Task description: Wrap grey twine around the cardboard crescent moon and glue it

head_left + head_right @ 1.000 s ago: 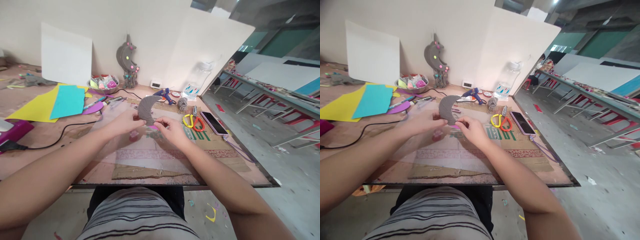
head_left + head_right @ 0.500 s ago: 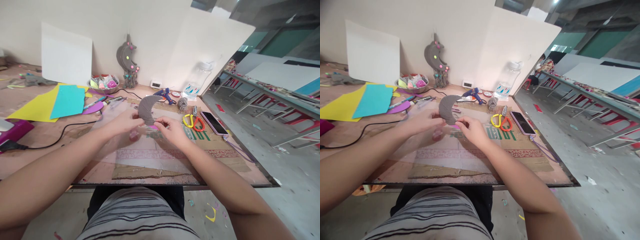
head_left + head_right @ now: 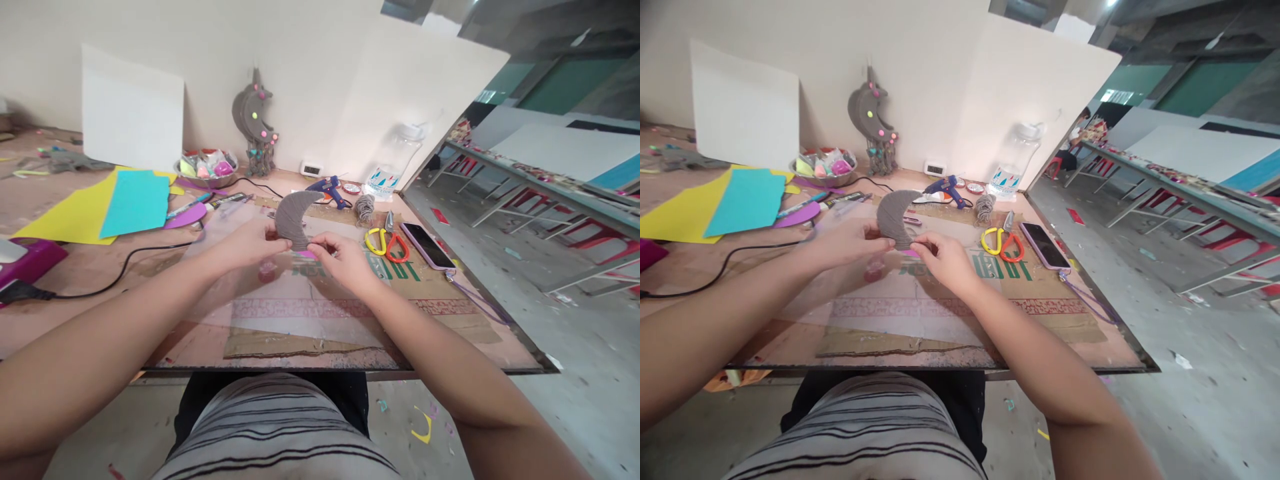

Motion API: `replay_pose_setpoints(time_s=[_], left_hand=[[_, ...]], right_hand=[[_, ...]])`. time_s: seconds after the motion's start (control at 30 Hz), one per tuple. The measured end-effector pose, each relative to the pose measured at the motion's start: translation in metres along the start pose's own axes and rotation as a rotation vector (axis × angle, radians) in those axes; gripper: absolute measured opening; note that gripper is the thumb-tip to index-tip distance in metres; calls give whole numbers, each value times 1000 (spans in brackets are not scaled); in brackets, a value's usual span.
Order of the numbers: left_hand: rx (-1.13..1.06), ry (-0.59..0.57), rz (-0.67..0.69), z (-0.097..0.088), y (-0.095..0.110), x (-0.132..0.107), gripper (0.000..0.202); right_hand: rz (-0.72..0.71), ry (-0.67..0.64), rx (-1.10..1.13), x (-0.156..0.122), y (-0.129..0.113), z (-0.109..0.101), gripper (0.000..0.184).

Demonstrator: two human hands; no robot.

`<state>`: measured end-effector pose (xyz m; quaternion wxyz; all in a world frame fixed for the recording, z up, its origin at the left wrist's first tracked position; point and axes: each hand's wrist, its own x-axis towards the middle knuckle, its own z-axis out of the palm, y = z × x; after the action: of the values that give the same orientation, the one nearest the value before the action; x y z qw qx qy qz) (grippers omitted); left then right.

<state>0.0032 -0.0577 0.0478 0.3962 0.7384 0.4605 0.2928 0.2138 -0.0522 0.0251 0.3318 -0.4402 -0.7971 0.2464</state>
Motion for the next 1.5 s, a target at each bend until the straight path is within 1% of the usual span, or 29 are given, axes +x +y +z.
replay_pose_setpoints(time_s=[0.07, 0.2, 0.4, 0.47, 0.6, 0.7, 0.83, 1.0, 1.07, 1.1, 1.17, 1.2, 1.23, 1.37, 1.5], left_hand=[[27, 14, 0, 1, -1, 0, 17], [29, 6, -19, 2, -1, -1, 15], [4, 34, 10, 0, 2, 0, 15], [-27, 28, 17, 0, 3, -1, 16], [-70, -24, -30, 2, 5, -4, 23], [-81, -20, -41, 2, 4, -4, 28], [-83, 42, -34, 0, 6, -3, 34], [-156, 165, -30, -1, 14, -5, 31], [-189, 180, -37, 0, 15, -6, 31], [-209, 166, -51, 0, 14, -6, 31], [-251, 121, -88, 1, 11, -6, 32], [-264, 115, -98, 1, 8, -5, 32], [-266, 133, -97, 1, 6, -4, 32], [-224, 299, -28, 2, -5, 1, 31], [-214, 335, 4, 1, -10, 3, 34]], right_hand=[[-3, -11, -8, 0, -1, 1, 23], [-6, -21, -31, 0, -3, 1, 22], [-15, 4, -12, 0, -2, 0, 24], [-26, 7, -11, 0, -1, 0, 25], [-28, -4, -6, 0, 0, 0, 25], [-17, 1, 1, 0, 0, -1, 25], [-19, 37, -6, 2, -1, -5, 21], [-23, 104, -46, 3, -5, -10, 16], [-35, 133, -89, 2, -6, -11, 16], [-42, 141, -105, 2, -6, -11, 17], [-53, 136, -108, 1, -6, -11, 18], [-56, 124, -98, 1, -6, -10, 19], [-59, 109, -88, 0, -6, -9, 20], [-63, 59, -101, 0, -3, -6, 21], [-70, 43, -124, 0, -2, -5, 21]])
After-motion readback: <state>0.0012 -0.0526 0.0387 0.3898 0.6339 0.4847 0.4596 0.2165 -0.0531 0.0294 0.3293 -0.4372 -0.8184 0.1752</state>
